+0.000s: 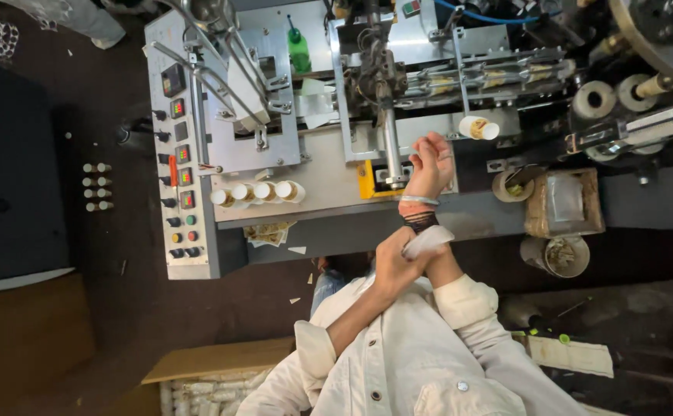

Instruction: Packing paper cups into plastic sleeves and organizing them by a manufacturing machine.

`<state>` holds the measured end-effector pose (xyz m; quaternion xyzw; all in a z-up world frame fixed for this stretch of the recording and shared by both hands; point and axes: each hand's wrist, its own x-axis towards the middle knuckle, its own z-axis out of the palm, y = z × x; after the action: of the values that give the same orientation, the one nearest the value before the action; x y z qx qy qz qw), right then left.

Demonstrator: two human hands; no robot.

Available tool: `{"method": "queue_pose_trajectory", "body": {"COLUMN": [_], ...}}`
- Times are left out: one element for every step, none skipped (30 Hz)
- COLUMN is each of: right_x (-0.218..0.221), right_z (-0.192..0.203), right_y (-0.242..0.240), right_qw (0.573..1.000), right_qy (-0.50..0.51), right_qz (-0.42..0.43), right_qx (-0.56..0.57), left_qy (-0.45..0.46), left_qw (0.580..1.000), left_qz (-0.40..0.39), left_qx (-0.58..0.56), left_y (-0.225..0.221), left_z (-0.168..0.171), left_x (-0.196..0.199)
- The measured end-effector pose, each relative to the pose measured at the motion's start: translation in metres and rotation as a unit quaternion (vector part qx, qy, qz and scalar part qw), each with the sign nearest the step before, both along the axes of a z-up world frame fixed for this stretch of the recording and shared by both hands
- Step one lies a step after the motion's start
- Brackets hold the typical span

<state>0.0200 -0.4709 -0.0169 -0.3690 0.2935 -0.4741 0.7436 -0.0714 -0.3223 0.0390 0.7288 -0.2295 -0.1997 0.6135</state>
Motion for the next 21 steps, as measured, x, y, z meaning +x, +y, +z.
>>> {"method": "queue_pose_trajectory", "body": {"right_x": [0.002, 0.004, 0.007, 0.01, 0.011, 0.012, 0.013, 0.014, 0.013, 0.013, 0.011, 0.007, 0.005, 0.002, -0.007, -0.017, -0.025, -0.034, -0.043, -0.052, -0.062], "right_z": [0.001, 0.003, 0.003, 0.004, 0.005, 0.007, 0.009, 0.011, 0.01, 0.009, 0.008, 0.009, 0.011, 0.012, 0.02, 0.029, 0.038, 0.036, 0.035, 0.034, 0.028], "right_y": [0.008, 0.017, 0.024, 0.032, 0.04, 0.046, 0.052, 0.057, 0.06, 0.062, 0.065, 0.07, 0.074, 0.078, 0.09, 0.102, 0.114, 0.124, 0.135, 0.147, 0.159], "right_qw": [1.0, 0.999, 0.999, 0.999, 0.999, 0.999, 0.999, 0.997, 0.997, 0.997, 0.996, 0.996, 0.997, 0.996, 0.996, 0.986, 0.968, 0.969, 0.938, 0.895, 0.895], "right_qy": [0.003, 0.006, 0.005, 0.014, 0.024, 0.025, 0.042, 0.058, 0.058, 0.054, 0.052, 0.052, 0.036, 0.019, 0.02, 0.077, 0.133, 0.132, 0.143, 0.153, 0.154], "right_qz": [0.003, 0.007, 0.005, 0.007, 0.008, 0.007, 0.008, 0.009, 0.005, 0.015, 0.025, 0.021, 0.052, 0.083, 0.082, 0.15, 0.215, 0.211, 0.316, 0.417, 0.417], "right_qx": [0.019, 0.039, 0.037, 0.029, 0.022, 0.02, -0.01, -0.041, -0.042, -0.057, -0.071, -0.072, -0.051, -0.03, -0.032, -0.015, 0.002, 0.0, -0.018, -0.034, -0.036], "left_qy": [-0.013, -0.026, -0.027, -0.031, -0.033, -0.032, -0.005, 0.022, 0.022, 0.052, 0.082, 0.082, 0.082, 0.083, 0.083, 0.036, -0.012, -0.014, -0.112, -0.21, -0.21], "left_qw": [1.0, 0.999, 0.999, 0.998, 0.996, 0.997, 0.995, 0.992, 0.993, 0.991, 0.988, 0.988, 0.988, 0.986, 0.986, 0.988, 0.988, 0.989, 0.979, 0.955, 0.955], "left_qz": [0.018, 0.036, 0.035, 0.049, 0.063, 0.062, 0.069, 0.075, 0.072, 0.081, 0.09, 0.086, 0.116, 0.145, 0.144, 0.149, 0.151, 0.147, 0.135, 0.121, 0.122], "left_qx": [-0.007, -0.014, -0.016, -0.03, -0.044, -0.045, -0.07, -0.094, -0.096, -0.097, -0.097, -0.098, -0.052, -0.006, -0.008, 0.011, 0.029, 0.027, 0.1, 0.172, 0.17], "left_y": [0.004, 0.009, 0.013, 0.018, 0.023, 0.03, 0.037, 0.044, 0.055, 0.067, 0.079, 0.093, 0.107, 0.12, 0.132, 0.144, 0.154, 0.16, 0.166, 0.172, 0.175], "left_z": [-0.008, -0.016, -0.016, -0.015, -0.014, 0.001, 0.016, 0.03, 0.024, 0.018, 0.012, 0.009, 0.005, 0.001, 0.001, 0.001, 0.001, -0.008, -0.016, -0.024, -0.017], "left_x": [0.0, -0.001, 0.004, 0.008, 0.011, 0.019, 0.026, 0.033, 0.041, 0.048, 0.054, 0.06, 0.069, 0.077, 0.083, 0.089, 0.097, 0.099, 0.1, 0.102, 0.1]}}
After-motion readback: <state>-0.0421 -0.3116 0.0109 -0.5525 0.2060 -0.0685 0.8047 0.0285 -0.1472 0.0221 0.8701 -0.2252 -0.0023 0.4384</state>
